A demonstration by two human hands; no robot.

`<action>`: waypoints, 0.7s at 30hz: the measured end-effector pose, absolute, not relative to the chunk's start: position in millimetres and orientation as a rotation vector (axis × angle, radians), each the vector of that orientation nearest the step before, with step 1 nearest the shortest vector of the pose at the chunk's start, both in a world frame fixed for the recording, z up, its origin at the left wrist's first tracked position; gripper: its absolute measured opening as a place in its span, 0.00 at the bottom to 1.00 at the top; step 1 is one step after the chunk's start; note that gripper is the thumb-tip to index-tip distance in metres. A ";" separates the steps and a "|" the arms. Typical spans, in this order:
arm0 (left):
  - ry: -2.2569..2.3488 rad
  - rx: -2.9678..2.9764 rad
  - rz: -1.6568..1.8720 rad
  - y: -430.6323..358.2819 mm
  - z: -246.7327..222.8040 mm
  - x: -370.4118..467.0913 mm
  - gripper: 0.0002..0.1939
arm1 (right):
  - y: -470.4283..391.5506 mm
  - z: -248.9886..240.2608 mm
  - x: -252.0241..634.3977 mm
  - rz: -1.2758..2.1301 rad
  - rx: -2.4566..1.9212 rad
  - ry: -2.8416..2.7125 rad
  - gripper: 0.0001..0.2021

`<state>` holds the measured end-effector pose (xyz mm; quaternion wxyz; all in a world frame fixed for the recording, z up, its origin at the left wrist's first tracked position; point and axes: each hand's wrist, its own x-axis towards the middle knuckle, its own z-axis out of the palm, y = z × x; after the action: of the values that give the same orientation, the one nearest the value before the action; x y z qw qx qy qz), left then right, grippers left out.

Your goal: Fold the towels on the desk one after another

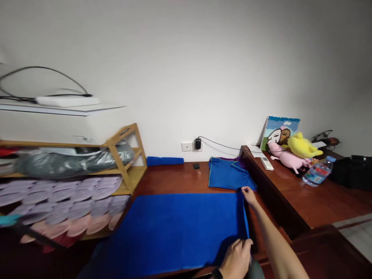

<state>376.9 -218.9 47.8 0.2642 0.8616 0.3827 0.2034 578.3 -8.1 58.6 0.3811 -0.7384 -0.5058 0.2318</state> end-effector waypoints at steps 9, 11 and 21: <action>1.471 1.785 1.116 -245.8 97.3 131.2 0.22 | 35.4 140.0 384.8 0.887 -1.507 -1.699 0.21; 1.606 1.639 1.200 -256.9 98.1 74.7 0.24 | 46.4 150.6 314.0 0.932 -1.421 -1.834 0.20; 2.191 1.501 0.941 -285.3 18.0 -105.0 0.23 | 35.0 111.6 27.4 0.811 -1.303 -2.472 0.13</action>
<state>-105.0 -285.3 18.0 0.1613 0.5258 0.7674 0.3297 27.4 35.0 111.6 0.1158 -0.4448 -0.8439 0.2768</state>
